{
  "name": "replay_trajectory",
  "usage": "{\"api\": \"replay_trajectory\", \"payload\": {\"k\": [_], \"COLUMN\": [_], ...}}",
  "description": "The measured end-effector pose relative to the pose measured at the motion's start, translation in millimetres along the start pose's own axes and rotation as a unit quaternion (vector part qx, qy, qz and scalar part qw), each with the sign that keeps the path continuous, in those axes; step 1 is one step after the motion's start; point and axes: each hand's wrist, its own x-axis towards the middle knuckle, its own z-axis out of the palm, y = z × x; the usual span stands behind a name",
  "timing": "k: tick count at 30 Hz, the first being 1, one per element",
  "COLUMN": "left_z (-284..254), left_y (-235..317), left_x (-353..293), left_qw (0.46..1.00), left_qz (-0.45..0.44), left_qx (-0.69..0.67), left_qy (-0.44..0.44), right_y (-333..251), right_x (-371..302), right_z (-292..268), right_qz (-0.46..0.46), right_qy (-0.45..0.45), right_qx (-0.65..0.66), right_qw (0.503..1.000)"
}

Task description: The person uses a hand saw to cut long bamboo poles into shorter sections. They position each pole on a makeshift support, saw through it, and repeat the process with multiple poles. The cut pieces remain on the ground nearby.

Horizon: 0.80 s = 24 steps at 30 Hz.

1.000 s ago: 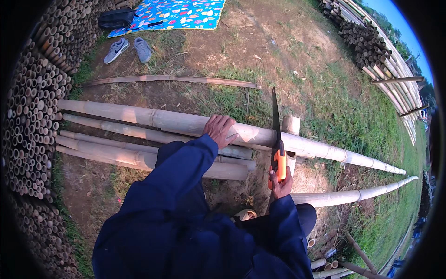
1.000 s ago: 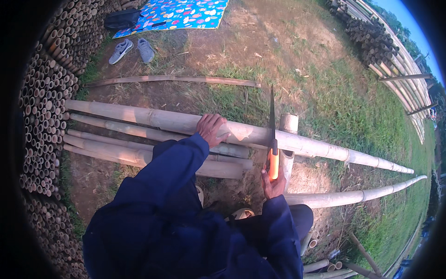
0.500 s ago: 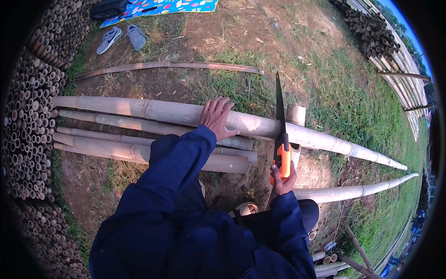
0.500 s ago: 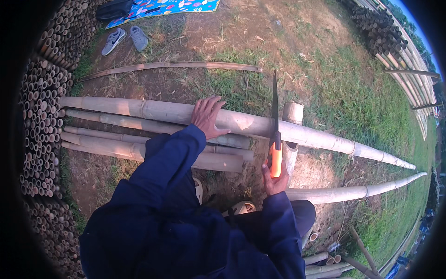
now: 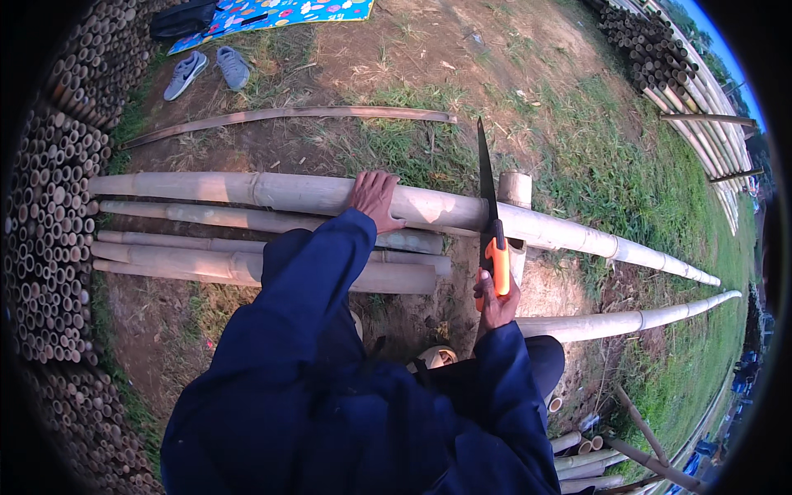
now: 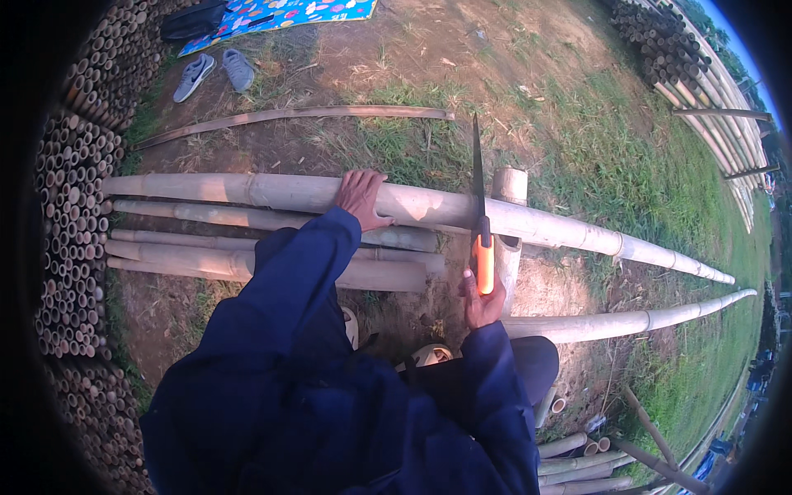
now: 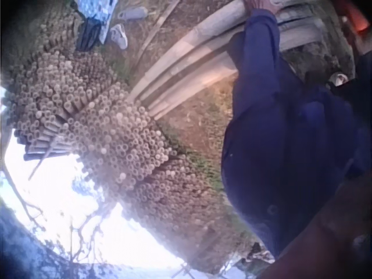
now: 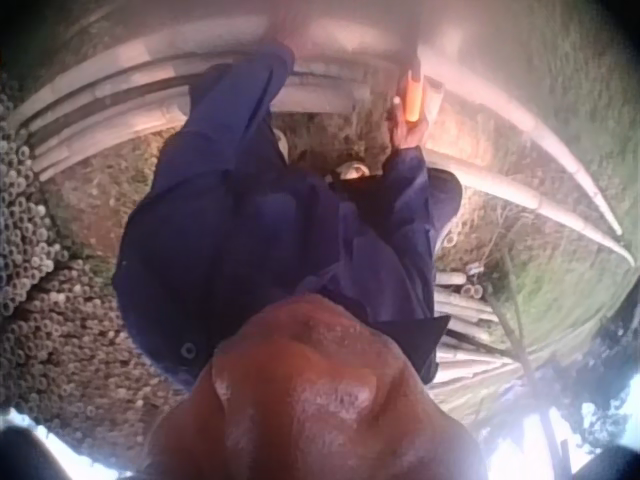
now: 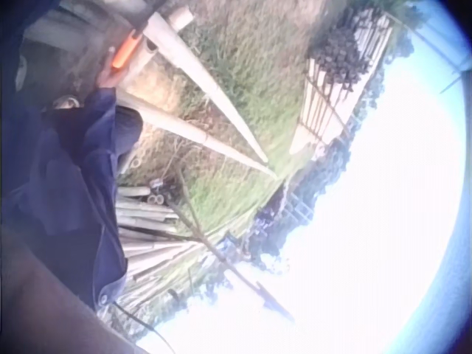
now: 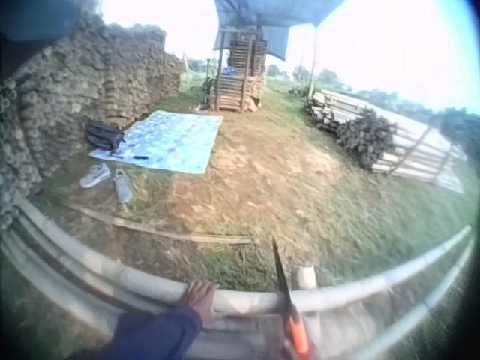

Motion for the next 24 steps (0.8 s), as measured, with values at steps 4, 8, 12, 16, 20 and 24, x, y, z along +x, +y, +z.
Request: {"api": "replay_trajectory", "payload": {"k": [4,8,12,16,20,24], "left_z": [0.3,7.2,4.3,2.2,7.8,4.8], "left_y": [-3.7,-4.9,2.4,2.5,-1.0,-5.8], "left_x": [-4.0,-11.3,-6.8,-3.6,-0.5,-4.5], "left_qw": [0.999,1.0,0.999,0.999,1.0,0.999], "left_qz": [0.006,0.007,-0.016,-0.018,0.0,-0.024], "left_qx": [0.023,0.029,0.012,0.019,0.012,-0.004], "left_qy": [-0.026,-0.003,-0.031,-0.03,-0.029,-0.034], "right_y": [-27.1,-77.6,-47.8,-24.1,2.1,-38.7], "right_x": [-33.7,-136.2,-141.6,-5.6,2.5,-94.4], "right_z": [-8.5,-31.0,-44.8,-5.2,-8.7,-37.2], "right_qz": [0.064,0.156,0.134,0.117,0.114,0.149], "right_qy": [0.009,0.009,0.023,0.022,0.027,-0.003], "right_qx": [-0.05,-0.058,-0.075,-0.109,-0.081,-0.097], "right_qw": [0.997,0.986,0.988,0.987,0.99,0.984]}}
